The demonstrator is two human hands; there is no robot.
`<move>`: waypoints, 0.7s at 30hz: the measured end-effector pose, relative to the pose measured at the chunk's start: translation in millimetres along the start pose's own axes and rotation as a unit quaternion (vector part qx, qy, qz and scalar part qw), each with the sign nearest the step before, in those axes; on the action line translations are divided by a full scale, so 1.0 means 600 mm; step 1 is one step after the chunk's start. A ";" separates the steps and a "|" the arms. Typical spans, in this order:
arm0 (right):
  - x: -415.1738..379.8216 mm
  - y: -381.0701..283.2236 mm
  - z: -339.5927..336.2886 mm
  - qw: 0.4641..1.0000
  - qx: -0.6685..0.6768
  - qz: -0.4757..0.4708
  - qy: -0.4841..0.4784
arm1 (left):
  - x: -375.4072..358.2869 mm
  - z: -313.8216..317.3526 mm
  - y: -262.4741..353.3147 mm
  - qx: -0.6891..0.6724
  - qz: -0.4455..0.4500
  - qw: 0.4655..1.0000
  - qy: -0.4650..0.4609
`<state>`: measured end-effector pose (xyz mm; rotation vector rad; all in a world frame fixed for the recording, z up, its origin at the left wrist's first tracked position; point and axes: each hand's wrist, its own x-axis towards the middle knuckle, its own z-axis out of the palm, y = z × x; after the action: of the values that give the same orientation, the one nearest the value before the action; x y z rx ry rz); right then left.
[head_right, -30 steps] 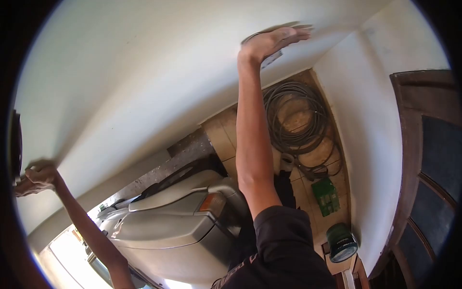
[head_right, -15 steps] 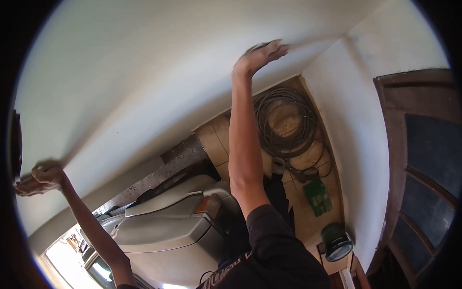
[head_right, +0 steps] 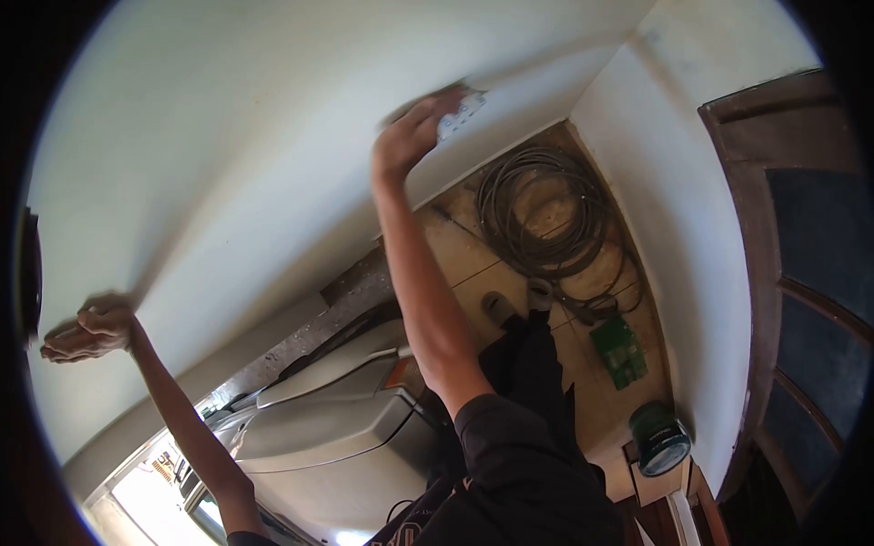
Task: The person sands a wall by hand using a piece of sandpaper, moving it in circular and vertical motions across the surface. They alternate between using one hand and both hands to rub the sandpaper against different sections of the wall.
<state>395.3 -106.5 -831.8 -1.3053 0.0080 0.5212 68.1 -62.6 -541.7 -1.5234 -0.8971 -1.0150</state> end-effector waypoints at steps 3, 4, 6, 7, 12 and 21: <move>-0.001 -0.076 -0.005 0.999 0.013 0.007 -0.039 | 0.001 -0.007 0.019 0.009 -0.017 1.000 -0.013; -0.030 -0.060 0.000 0.993 -0.029 -0.109 -0.030 | 0.001 -0.004 0.017 0.002 -0.021 1.000 -0.007; -0.015 -0.025 -0.017 0.978 -0.086 -0.188 -0.016 | -0.001 -0.003 0.015 -0.016 -0.024 1.000 -0.005; -0.007 -0.007 -0.025 0.968 -0.113 -0.226 -0.006 | -0.003 -0.006 0.018 -0.029 -0.023 0.999 -0.014; -0.001 -0.012 -0.028 0.987 -0.102 -0.110 -0.050 | 0.005 -0.008 0.025 -0.052 -0.031 0.998 -0.019; 0.008 -0.023 -0.016 0.977 -0.138 -0.159 0.036 | 0.001 -0.010 0.019 -0.024 -0.027 0.998 -0.041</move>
<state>407.5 -115.8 -823.0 -1.5614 -0.2169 0.2044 78.2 -70.5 -544.5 -1.5992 -0.9816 -1.0256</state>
